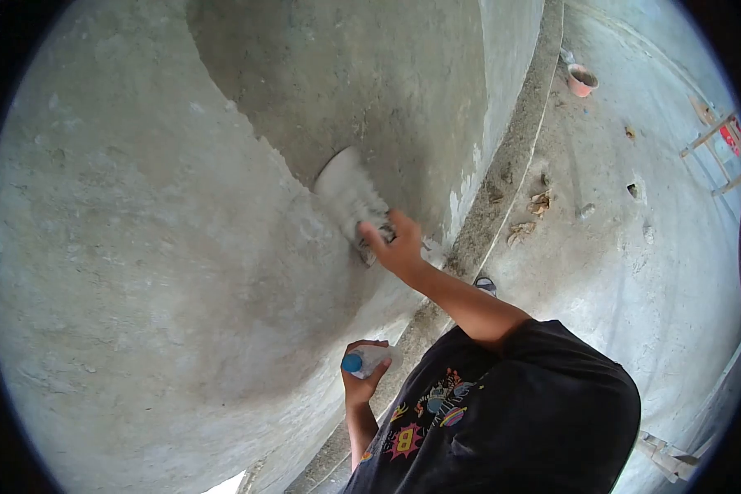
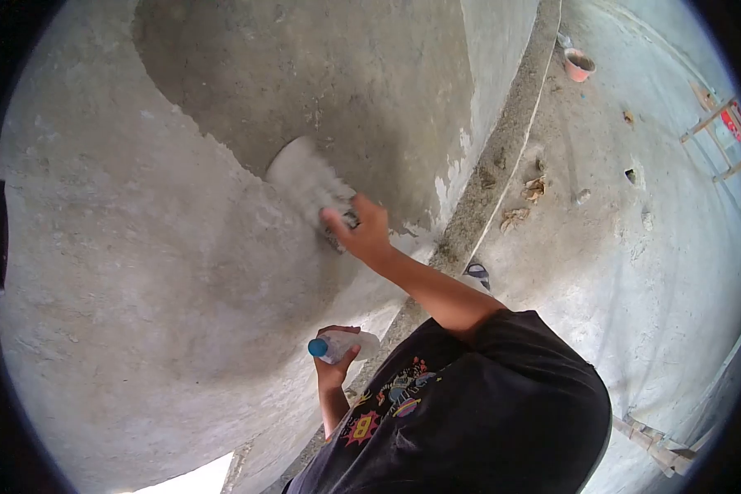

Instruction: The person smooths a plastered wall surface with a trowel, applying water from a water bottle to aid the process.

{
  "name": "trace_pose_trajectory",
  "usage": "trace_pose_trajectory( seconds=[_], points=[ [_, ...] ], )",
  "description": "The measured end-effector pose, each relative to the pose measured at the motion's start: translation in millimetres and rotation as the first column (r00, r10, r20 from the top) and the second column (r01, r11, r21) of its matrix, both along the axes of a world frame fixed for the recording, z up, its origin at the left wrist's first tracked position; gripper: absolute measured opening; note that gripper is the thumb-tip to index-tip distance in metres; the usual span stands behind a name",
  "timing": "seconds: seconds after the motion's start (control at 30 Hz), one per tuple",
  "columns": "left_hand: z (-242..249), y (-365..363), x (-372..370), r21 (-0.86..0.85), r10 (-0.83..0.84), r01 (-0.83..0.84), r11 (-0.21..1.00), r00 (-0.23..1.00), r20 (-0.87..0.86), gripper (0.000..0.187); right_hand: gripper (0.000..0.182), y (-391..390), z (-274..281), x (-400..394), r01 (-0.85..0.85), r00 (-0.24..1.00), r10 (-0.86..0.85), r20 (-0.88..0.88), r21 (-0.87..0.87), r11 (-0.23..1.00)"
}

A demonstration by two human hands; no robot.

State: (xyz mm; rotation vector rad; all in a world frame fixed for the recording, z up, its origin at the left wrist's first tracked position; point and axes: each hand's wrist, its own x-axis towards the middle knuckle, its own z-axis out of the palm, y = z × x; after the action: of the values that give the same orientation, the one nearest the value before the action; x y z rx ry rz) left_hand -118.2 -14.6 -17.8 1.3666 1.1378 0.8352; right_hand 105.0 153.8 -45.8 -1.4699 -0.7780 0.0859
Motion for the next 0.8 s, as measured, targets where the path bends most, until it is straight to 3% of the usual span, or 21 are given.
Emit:
trace_pose_trajectory(
  seconds=[0.07,0.1,0.13,0.17,0.2,0.23,0.3,0.33,0.37,0.4,0.43,0.47,0.57,0.6,0.67,0.7,0.73,0.77,0.8],
  points=[
    [2,0,5,-0.041,0.031,-0.03,0.999,0.999,0.033,0.047,0.055,-14,26,10,-0.371,0.922,0.377,0.087,-0.079,0.925],
    [2,1,6,-0.02,0.007,-0.006,1.0,0.999,0.038,0.046,0.053,-2,9,17,-0.316,0.947,0.307,0.088,0.102,0.943],
    [0,4,9,-0.012,0.007,-0.006,1.0,0.999,0.048,0.046,0.053,9,-5,24,-0.317,0.947,0.307,0.1,0.106,0.943],
    [-1,4,10,-0.008,0.014,-0.014,1.0,0.997,0.073,0.046,0.056,12,-10,30,-0.14,0.964,0.132,-0.23,-0.02,0.99],
    [-2,1,10,-0.006,0.022,-0.022,1.0,0.995,0.094,0.046,0.059,12,-16,32,-0.006,0.856,-0.098,-0.508,-0.198,0.98],
    [-5,1,11,0.002,0.024,-0.024,1.0,0.995,0.1,0.046,0.059,8,-21,26,-0.007,0.859,-0.092,-0.504,-0.19,0.982],
    [-8,5,13,0.004,-0.038,0.038,0.999,0.999,0.035,0.046,0.067,-13,-25,-2,-0.417,0.499,-0.014,-0.867,-0.254,0.873],
    [-7,8,15,0.014,-0.043,0.043,0.999,0.998,0.037,0.046,0.067,-17,-35,-17,-0.412,0.501,-0.007,-0.866,-0.246,0.877],
    [-6,9,19,-0.002,-0.062,0.062,0.998,0.995,0.075,0.046,0.069,-18,-58,-36,-0.237,0.804,0.03,-0.594,-0.274,0.932],
    [-5,6,20,-0.027,-0.073,0.076,0.997,0.991,0.108,0.045,0.072,-20,-83,-52,-0.067,0.974,0.013,-0.228,-0.231,0.971],
    [-4,6,20,0.006,-0.088,0.088,0.996,0.994,0.059,0.045,0.072,-22,-115,-54,-0.074,0.973,0.019,-0.231,-0.231,0.97],
    [-4,0,16,0.021,-0.087,0.086,0.996,0.994,0.06,0.045,0.075,-19,-149,-40,-0.182,0.913,0.07,-0.401,-0.25,0.951],
    [-17,5,16,-0.021,-0.075,0.076,0.997,0.997,0.034,0.043,0.083,-1,-126,2,-0.349,0.478,-0.164,-0.863,-0.358,0.866],
    [-16,2,16,-0.017,-0.078,0.078,0.997,0.997,-0.005,0.043,0.086,9,-143,-2,-0.301,0.52,-0.295,-0.802,-0.495,0.815],
    [-15,-4,18,-0.051,-0.039,0.036,0.998,0.997,-0.073,0.042,0.087,22,-184,-1,-0.341,0.421,-0.18,-0.889,-0.339,0.877],
    [-9,-5,21,0.01,-0.056,0.057,0.998,0.998,-0.019,0.042,0.081,30,-148,7,-0.373,0.376,-0.195,-0.906,-0.34,0.863],
    [-14,-4,18,0.033,-0.101,0.105,0.994,0.99,-0.094,0.045,0.075,16,-95,10,-0.406,0.331,-0.218,-0.918,-0.347,0.845],
    [-6,-8,24,-0.027,-0.037,0.036,0.999,0.997,-0.062,0.037,0.075,9,-51,14,-0.391,0.349,-0.186,-0.918,-0.323,0.862],
    [-14,-5,17,-0.053,-0.09,0.083,0.995,0.986,-0.141,0.043,0.066,1,-9,15,-0.2,0.738,-0.019,-0.675,-0.246,0.948]
  ],
)
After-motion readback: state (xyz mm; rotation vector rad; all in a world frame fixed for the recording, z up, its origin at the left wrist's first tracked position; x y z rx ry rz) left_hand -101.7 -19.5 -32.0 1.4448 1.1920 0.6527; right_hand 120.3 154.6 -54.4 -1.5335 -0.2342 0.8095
